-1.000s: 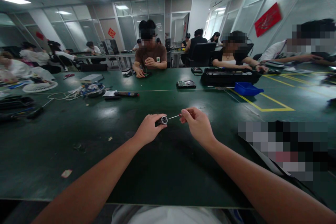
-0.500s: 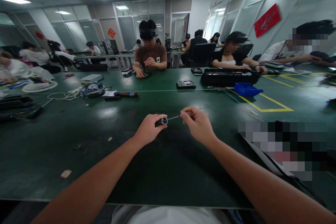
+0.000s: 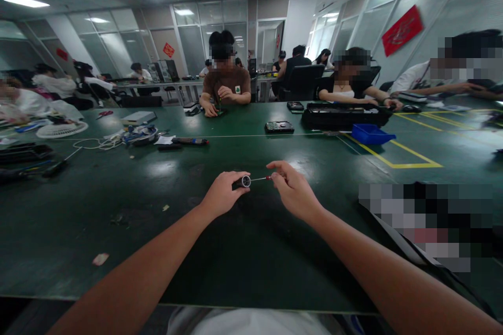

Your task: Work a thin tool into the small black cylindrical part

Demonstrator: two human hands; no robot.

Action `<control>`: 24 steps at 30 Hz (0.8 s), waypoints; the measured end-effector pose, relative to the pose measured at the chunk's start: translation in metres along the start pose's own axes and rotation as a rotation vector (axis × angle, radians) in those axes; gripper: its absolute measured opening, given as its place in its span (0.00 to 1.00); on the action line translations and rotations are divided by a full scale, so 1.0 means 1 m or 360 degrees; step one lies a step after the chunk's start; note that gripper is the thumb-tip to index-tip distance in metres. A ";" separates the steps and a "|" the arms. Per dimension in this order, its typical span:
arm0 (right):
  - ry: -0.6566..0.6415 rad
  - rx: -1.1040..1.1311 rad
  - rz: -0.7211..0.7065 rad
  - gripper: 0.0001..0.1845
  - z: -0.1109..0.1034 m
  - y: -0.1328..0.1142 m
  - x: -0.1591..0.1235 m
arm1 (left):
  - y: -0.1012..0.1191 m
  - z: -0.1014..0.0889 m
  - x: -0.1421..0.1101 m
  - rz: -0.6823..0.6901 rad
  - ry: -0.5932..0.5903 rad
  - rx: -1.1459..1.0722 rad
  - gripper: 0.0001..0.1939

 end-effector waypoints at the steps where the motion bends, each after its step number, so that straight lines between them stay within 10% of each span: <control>1: -0.0022 0.0002 0.0019 0.14 0.000 0.000 0.000 | -0.001 0.000 0.000 0.0001 0.0006 0.0001 0.20; 24: 0.0143 0.0323 0.0039 0.10 0.005 0.005 0.000 | 0.000 0.000 0.000 -0.0031 -0.0007 0.0011 0.20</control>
Point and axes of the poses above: each hand's wrist, its own x-axis towards the middle knuckle, its own z-axis out of the palm, y = z × x, the point moved 3 cm from there along x, towards the middle knuckle, and after that the axes turned 2 degrees about -y, right-handed, at the moved point
